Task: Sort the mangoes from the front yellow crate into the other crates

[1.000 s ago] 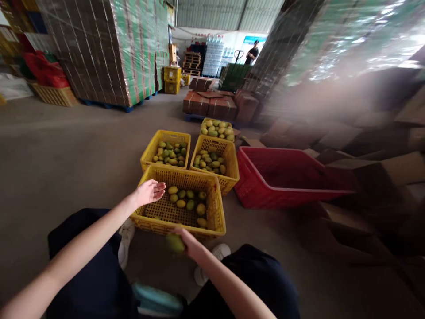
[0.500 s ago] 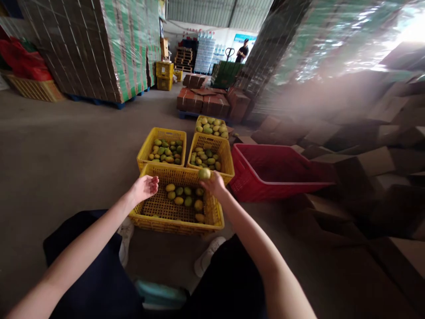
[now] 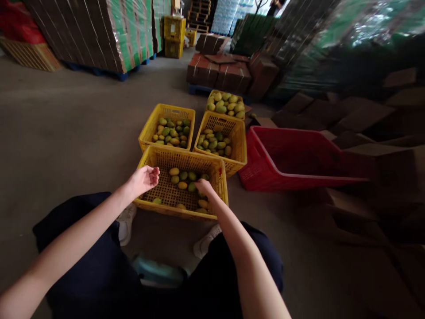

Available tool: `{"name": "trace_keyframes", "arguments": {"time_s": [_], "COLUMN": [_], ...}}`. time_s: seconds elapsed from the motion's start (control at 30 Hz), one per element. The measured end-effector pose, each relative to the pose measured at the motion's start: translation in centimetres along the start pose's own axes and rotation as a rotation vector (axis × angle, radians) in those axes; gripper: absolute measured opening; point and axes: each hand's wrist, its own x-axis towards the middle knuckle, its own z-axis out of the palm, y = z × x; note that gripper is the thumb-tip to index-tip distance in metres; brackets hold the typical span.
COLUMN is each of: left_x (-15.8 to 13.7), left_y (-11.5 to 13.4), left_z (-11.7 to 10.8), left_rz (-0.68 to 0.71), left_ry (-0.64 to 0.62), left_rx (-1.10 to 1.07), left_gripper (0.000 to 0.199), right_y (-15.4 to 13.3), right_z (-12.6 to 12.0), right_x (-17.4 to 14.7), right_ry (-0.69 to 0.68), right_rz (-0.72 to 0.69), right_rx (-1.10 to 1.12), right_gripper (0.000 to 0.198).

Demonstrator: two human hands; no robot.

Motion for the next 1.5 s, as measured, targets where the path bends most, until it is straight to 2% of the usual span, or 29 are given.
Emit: {"name": "trace_keyframes", "arguments": {"time_s": [0.1,0.2,0.27,0.4,0.53,0.67,0.77,0.9,1.03,1.17,1.3,1.37,1.43,1.5], "left_x": [-0.5,-0.8,-0.7,0.1,1.0,1.2,1.1,0.9,0.0,-1.1,-0.8,-0.3,0.0,0.0], "left_y": [-1.2,-2.2,-2.4,-1.8,-0.4,0.2,0.3,0.3,0.6,1.1,1.3,1.1,0.8,0.3], "left_z": [0.6,1.1,1.2,1.1,0.7,0.6,0.9,1.1,0.9,0.8,0.6,0.6,0.7,0.9], "left_rz": [-0.076,-0.145,-0.150,-0.152,-0.100,-0.097,-0.121,-0.102,-0.085,-0.013,0.107,0.153,0.128,0.019], "left_ry": [0.007,0.025,0.053,0.087,0.186,0.238,0.230,0.199,0.130,0.110,0.193,0.234,0.207,0.111], "left_rx": [0.020,0.033,0.007,-0.046,-0.082,-0.104,-0.101,-0.100,-0.107,-0.072,-0.019,0.000,-0.022,-0.082], "left_gripper": [0.021,0.021,0.021,0.023,0.023,0.023,0.024,0.025,0.021,0.019,0.018,0.020,0.024,0.031], "right_y": [0.7,1.4,1.7,2.0,2.4,2.9,3.1,3.0,2.1,-2.0,-8.8,-12.1,-14.8,-16.4], "right_z": [2.6,5.9,7.9,10.9,12.1,12.3,12.6,12.8,11.6,7.9,2.8,0.5,-1.3,-2.4], "right_x": [1.6,3.4,5.0,8.4,11.4,13.2,12.8,10.2,7.0,4.7,0.7,-2.6,-6.3,-9.4], "right_ry": [-0.103,-0.177,-0.180,-0.100,-0.041,-0.050,-0.070,-0.132,-0.179,-0.163,-0.291,-0.439,-0.513,-0.452], "right_rz": [-0.035,-0.085,-0.132,-0.203,-0.226,-0.249,-0.228,-0.142,-0.061,-0.096,-0.222,-0.351,-0.509,-0.623], "right_rx": [-0.283,-0.463,-0.541,-0.664,-0.748,-0.760,-0.726,-0.629,-0.437,-0.180,0.058,0.240,0.367,0.362], "right_gripper": [0.033,0.034,0.033,0.037,0.044,0.042,0.035,0.032,0.025,0.018,0.020,0.028,0.032,0.030]}}
